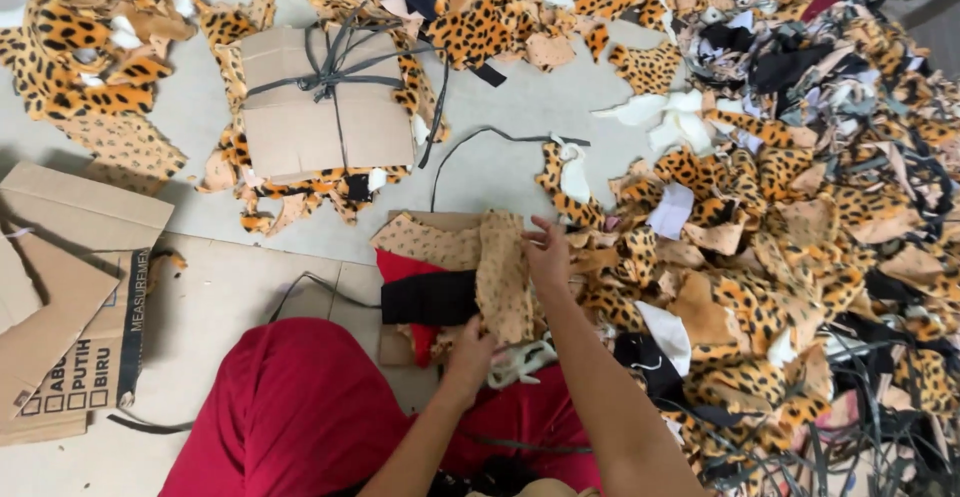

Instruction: The person sits on the floor and stuffs various pieces of leopard-print fabric, red fabric, and white foam into a small cardboard box. They repeatedly pick up scraps from a large pile, fold or crumple them, and pack them into the box until it is full.

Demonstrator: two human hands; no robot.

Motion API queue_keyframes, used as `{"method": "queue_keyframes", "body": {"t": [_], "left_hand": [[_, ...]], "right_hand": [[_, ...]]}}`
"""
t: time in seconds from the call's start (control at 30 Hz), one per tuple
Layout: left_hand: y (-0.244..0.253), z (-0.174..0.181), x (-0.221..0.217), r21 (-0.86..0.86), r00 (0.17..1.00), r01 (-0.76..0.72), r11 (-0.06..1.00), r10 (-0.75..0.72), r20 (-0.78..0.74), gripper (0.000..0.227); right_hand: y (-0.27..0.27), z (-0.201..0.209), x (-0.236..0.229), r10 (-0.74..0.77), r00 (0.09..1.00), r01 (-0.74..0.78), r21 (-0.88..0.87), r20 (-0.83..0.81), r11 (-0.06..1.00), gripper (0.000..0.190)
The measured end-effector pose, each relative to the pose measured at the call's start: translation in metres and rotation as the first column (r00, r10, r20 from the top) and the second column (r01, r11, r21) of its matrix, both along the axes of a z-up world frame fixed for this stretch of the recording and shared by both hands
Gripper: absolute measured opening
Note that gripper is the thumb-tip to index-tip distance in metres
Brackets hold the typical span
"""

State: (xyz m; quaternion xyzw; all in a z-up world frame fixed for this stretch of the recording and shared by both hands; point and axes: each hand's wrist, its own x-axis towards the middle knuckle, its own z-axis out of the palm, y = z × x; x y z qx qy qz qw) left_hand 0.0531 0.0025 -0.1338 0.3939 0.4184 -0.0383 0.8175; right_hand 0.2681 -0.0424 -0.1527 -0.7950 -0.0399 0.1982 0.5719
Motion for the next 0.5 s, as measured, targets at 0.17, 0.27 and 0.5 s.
{"method": "queue_keyframes", "body": {"t": [0.17, 0.27, 0.5], "left_hand": [[-0.018, -0.01, -0.01, 0.085, 0.958, 0.271, 0.959, -0.26, -0.119, 0.053], [-0.021, -0.013, -0.017, 0.126, 0.934, 0.337, 0.933, -0.315, -0.168, 0.05], [0.006, 0.044, -0.034, 0.347, 0.716, 0.692, 0.633, -0.665, -0.213, 0.049]], "right_hand": [[-0.004, -0.006, -0.017, -0.041, 0.997, 0.03, -0.171, -0.059, 0.985, 0.046], [-0.008, 0.01, -0.036, -0.066, 0.998, 0.059, -0.262, -0.02, 0.963, 0.042], [-0.066, 0.061, -0.103, 0.369, 0.829, -0.134, -0.492, 0.419, 0.86, 0.014]]}}
